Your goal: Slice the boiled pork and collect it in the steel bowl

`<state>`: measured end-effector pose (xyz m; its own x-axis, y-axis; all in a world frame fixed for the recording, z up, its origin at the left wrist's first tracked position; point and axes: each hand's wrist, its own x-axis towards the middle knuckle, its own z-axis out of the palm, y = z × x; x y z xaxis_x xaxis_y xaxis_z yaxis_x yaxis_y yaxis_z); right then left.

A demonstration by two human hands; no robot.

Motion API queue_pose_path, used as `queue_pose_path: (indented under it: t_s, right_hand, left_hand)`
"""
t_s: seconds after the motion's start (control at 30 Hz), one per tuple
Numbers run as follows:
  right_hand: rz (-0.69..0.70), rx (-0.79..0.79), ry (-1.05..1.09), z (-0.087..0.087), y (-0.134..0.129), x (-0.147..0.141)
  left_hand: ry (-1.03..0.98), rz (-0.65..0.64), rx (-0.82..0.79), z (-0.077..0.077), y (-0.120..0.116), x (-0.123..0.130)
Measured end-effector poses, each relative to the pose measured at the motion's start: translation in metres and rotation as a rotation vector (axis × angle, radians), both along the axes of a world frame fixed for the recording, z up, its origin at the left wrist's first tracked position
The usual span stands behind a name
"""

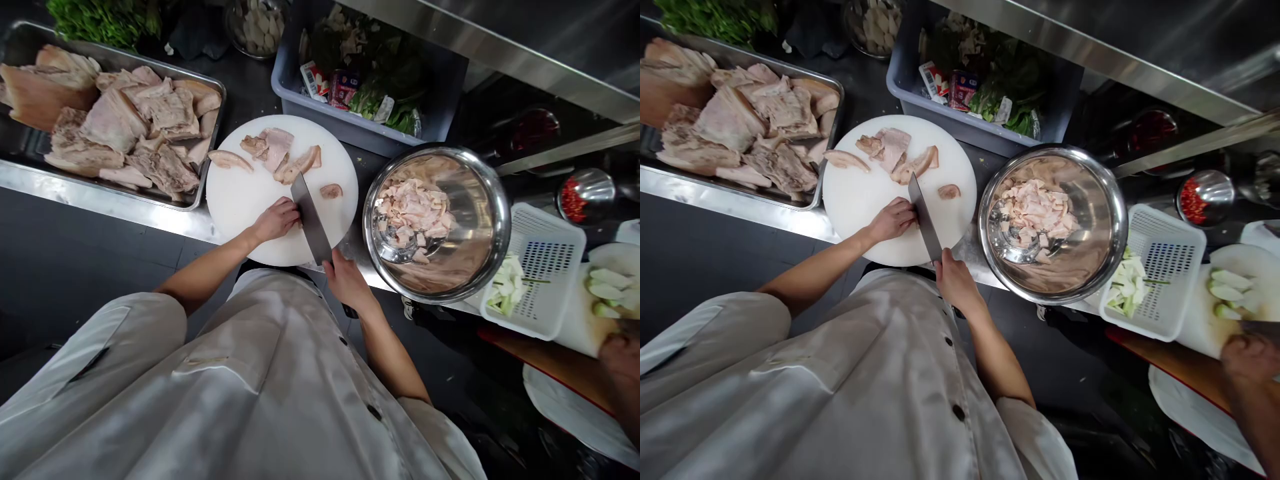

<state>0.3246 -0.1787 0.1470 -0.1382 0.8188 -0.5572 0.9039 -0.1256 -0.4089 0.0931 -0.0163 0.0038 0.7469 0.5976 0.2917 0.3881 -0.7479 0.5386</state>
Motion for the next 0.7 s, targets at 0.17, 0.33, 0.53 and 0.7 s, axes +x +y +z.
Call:
queue_pose_path:
  t_s: [0.17, 0.33, 0.53, 0.7]
  right_hand:
    - [-0.06, -0.062, 0.05, -0.005, -0.005, 0.005]
    - [-0.115, -0.081, 0.117, -0.009, 0.0, 0.002]
    - [-0.084, -0.08, 0.044, -0.015, -0.002, -0.005]
    - [-0.084, -0.052, -0.022, -0.02, -0.001, -0.018]
  left_hand:
    - [-0.02, -0.011, -0.005, -0.003, 0.0, -0.001]
    - [-0.038, 0.008, -0.026, -0.005, 0.001, -0.002]
    - [-0.04, 0.017, -0.069, -0.001, 0.002, -0.002]
    - [-0.019, 0.056, -0.121, 0.002, 0.003, -0.002]
